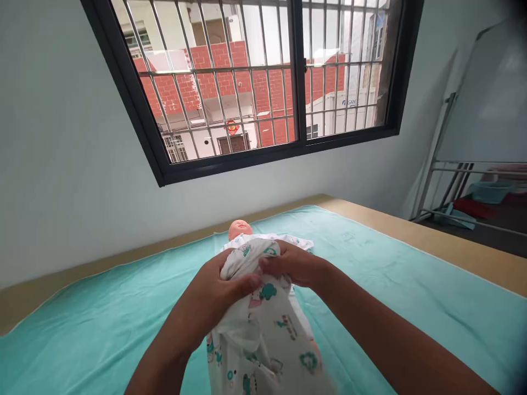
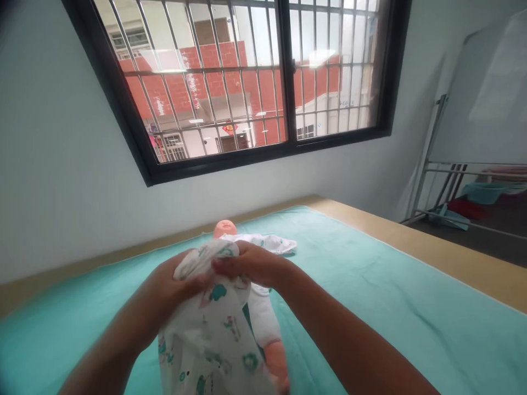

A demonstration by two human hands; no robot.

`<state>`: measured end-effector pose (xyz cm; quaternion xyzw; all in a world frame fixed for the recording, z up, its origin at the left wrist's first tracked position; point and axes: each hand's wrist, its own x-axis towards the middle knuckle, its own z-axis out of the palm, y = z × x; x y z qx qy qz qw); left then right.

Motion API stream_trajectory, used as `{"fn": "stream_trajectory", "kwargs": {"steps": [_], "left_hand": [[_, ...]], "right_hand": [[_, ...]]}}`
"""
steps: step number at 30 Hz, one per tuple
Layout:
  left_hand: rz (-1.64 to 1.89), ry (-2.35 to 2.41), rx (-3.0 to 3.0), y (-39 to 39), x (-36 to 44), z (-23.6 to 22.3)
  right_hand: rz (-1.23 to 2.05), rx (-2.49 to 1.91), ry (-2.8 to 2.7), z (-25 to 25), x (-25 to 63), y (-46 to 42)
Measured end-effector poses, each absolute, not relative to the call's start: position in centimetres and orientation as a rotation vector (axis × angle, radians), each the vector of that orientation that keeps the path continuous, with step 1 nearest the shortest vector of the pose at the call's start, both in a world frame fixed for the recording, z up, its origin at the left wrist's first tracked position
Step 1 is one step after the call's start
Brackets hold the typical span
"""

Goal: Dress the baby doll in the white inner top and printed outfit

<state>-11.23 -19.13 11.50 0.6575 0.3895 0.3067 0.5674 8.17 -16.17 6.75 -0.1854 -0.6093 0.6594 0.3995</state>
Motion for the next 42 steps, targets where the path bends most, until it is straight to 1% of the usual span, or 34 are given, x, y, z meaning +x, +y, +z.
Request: {"fn": "stream_trajectory", "kwargs": {"steps": [2,3,6,8,10,14,17,19,22,24,26,28,31,34,37,42], "left_hand": [[0.679,0.954,1.565,-19.2,-11.0,11.4],[0.715,0.962,1.540,-19.3,-10.9,11.3],[0.927,0.861,1.330,-19.2,-10.7,10.9],[1.012,0.777,1.183,-19.0,-10.8,10.8],[1.039,0.746,1.110,-18.8,-10.9,10.6],[1.039,0.755,1.136,-19.1,-10.6,10.3],[1.022,0.765,1.172,-19.8,-10.2,10.3],[1.021,0.776,1.189,-20.1,-10.2,10.6],[0.973,0.841,1.332,-20.5,-10.4,11.1],[0.859,0.908,1.516,-20.5,-10.6,11.4],[0.744,0.957,1.611,-20.6,-10.6,11.5],[0.747,0.952,1.538,-20.5,-10.5,11.5],[0.921,0.837,1.324,-20.2,-10.2,11.2],[1.059,0.748,1.205,-19.5,-10.1,10.9],[1.154,0.821,1.171,-18.8,-10.7,10.6],[1.151,1.017,1.190,-18.5,-11.6,10.4]], "right_hand": [[1.654,-0.411,-1.448,6.9,8.0,-16.2],[1.646,-0.401,-1.395,6.8,7.7,-16.2],[1.583,-0.457,-1.307,6.3,6.9,-16.2],[1.580,-0.494,-1.368,6.0,6.7,-16.1],[1.667,-0.460,-1.489,5.9,6.9,-16.0],[1.944,-0.334,-1.847,6.4,7.2,-16.2],[2.030,-0.292,-2.028,6.9,7.0,-16.6],[1.980,-0.304,-1.968,7.1,7.1,-16.6],[1.740,-0.368,-1.753,7.3,7.8,-16.5],[1.604,-0.388,-1.620,7.6,8.2,-16.5],[1.553,-0.389,-1.524,7.9,8.1,-16.8],[1.556,-0.393,-1.432,8.1,7.6,-17.2],[1.590,-0.381,-1.274,8.0,6.2,-17.7],[1.677,-0.274,-1.230,7.5,5.1,-18.1],[1.785,-0.267,-1.308,7.3,4.8,-18.3],[1.861,-0.569,-1.632,7.8,5.1,-18.7]]}}
